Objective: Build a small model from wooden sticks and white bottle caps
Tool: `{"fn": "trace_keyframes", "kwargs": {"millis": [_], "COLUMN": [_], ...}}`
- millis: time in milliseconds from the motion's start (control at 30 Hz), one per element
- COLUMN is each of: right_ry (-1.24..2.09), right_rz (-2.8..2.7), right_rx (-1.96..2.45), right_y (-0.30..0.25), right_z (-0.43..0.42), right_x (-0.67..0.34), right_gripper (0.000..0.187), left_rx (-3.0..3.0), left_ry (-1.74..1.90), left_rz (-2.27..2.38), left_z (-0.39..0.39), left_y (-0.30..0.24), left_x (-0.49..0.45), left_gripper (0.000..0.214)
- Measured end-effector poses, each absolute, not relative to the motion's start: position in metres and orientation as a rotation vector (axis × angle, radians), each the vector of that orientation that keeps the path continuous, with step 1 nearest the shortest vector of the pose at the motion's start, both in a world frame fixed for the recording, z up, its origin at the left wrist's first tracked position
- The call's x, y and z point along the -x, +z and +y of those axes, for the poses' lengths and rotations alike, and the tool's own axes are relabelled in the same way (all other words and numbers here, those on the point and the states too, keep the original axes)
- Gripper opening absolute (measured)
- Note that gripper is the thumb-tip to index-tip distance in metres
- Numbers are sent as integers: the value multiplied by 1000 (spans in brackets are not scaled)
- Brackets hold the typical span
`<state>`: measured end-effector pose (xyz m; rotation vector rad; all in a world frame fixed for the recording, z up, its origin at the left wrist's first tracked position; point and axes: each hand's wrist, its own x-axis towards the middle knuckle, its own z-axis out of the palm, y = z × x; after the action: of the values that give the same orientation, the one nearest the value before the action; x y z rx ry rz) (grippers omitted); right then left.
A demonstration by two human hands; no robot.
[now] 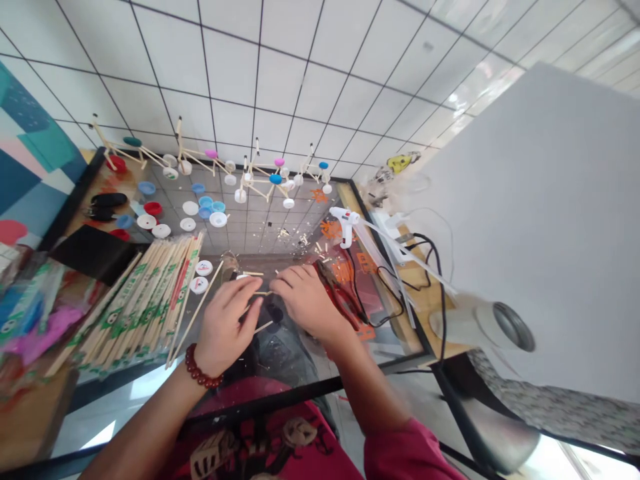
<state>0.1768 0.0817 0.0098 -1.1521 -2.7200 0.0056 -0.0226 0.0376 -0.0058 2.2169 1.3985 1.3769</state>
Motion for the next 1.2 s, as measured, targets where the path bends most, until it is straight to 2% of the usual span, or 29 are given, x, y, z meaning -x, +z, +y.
{"fn": "trace_keyframes", "kwargs": {"millis": [200,333,467,567,667,767,967,1067,1200], "right_ry": [62,369,637,400,50,5,270,442,1019], "right_rz": [-2376,-2121,-1963,-1957,-1944,-2085,-2276,-2032,-1395], "right_rx": [983,1046,1136,1371,1895,2269,2335,2185,1754], "right_y": [16,9,6,4,0,-1,-3,-6,-5], "right_z": [49,38,28,26,28,29,35,36,20], "right_x": [-178,-176,-177,-205,-249,-280,-284,-286,-278], "right_gripper": [18,14,9,9,18,27,22,27,44], "left_rx": [-1897,-1458,-922,-666,-508,-459,-461,-463,-451], "left_ry": [1230,1159,1170,1176,1154,1140,1131,1143,1170], "left_rz": [1312,1295,1147,1046,1008,995,973,968,963], "left_z": [29,25,24,27,30,30,29,30,30], "left_y": [-15,-10,-5,-1,5,8,7,6,6], "left_x": [14,9,0,-1,1,2,1,3,4], "left_gripper": [19,13,24,36,46,48,49,47,43]}}
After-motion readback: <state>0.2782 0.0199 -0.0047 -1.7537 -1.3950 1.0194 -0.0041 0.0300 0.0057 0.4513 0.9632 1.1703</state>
